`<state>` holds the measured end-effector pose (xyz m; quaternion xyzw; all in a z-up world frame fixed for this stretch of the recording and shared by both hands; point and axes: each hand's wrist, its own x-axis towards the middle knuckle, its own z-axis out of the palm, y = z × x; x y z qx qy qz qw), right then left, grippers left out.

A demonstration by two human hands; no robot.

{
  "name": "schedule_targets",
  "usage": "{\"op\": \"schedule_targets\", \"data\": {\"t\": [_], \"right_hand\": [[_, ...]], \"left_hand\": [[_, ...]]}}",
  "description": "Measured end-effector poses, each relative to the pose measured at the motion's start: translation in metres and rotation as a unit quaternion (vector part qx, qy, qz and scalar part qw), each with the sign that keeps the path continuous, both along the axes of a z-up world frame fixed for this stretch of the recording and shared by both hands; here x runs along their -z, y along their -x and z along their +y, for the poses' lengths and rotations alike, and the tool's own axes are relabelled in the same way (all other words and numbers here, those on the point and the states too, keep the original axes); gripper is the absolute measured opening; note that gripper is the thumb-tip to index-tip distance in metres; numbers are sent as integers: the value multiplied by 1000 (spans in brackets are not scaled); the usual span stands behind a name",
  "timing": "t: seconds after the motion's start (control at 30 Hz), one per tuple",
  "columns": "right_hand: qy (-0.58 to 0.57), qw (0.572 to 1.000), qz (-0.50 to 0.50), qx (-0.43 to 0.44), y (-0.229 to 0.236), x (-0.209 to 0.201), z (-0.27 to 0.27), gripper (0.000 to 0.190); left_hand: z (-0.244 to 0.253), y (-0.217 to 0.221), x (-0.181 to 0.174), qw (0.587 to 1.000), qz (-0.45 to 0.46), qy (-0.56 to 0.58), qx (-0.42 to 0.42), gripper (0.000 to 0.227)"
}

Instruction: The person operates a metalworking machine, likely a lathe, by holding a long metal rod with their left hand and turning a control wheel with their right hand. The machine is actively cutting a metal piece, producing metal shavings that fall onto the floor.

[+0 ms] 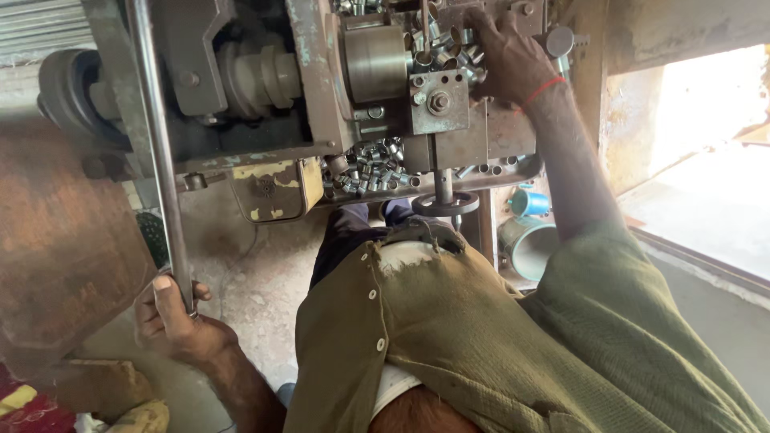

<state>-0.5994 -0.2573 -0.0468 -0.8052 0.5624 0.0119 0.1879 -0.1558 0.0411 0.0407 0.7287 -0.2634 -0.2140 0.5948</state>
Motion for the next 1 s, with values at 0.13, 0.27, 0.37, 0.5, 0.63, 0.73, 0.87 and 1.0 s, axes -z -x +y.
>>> {"op": "schedule_targets", "data": {"t": [0.13, 0.27, 0.37, 0.5, 0.63, 0.73, 0.87, 1.0], "right_hand": [[65, 993, -37, -89, 12, 26, -33, 110], [72, 985, -91, -129, 9, 45, -53, 87], [35, 988, -110, -101, 4, 41, -56, 77], [35, 978, -164, -126, -6, 31, -53, 66], [-26, 972, -204, -113, -8, 19, -49, 60], [-65, 981, -167, -81, -8, 7, -48, 64], [-17, 974, -190, -122, -7, 5, -48, 77], [-21, 980, -181, -79, -6, 19, -52, 76]], "left_hand": [[-2, 2, 3, 999, 21, 29, -20, 30], [1, 2, 4, 999, 16, 29, -20, 29], [0, 4, 4, 999, 18, 30, -24, 30], [-1, 4, 7, 998, 25, 34, -37, 29], [1, 3, 8, 999, 5, 25, -32, 31], [0, 4, 8, 998, 16, 30, -45, 28], [-2, 6, 6, 999, 7, 14, -52, 30], [-3, 6, 6, 998, 9, 13, -65, 30]]}}
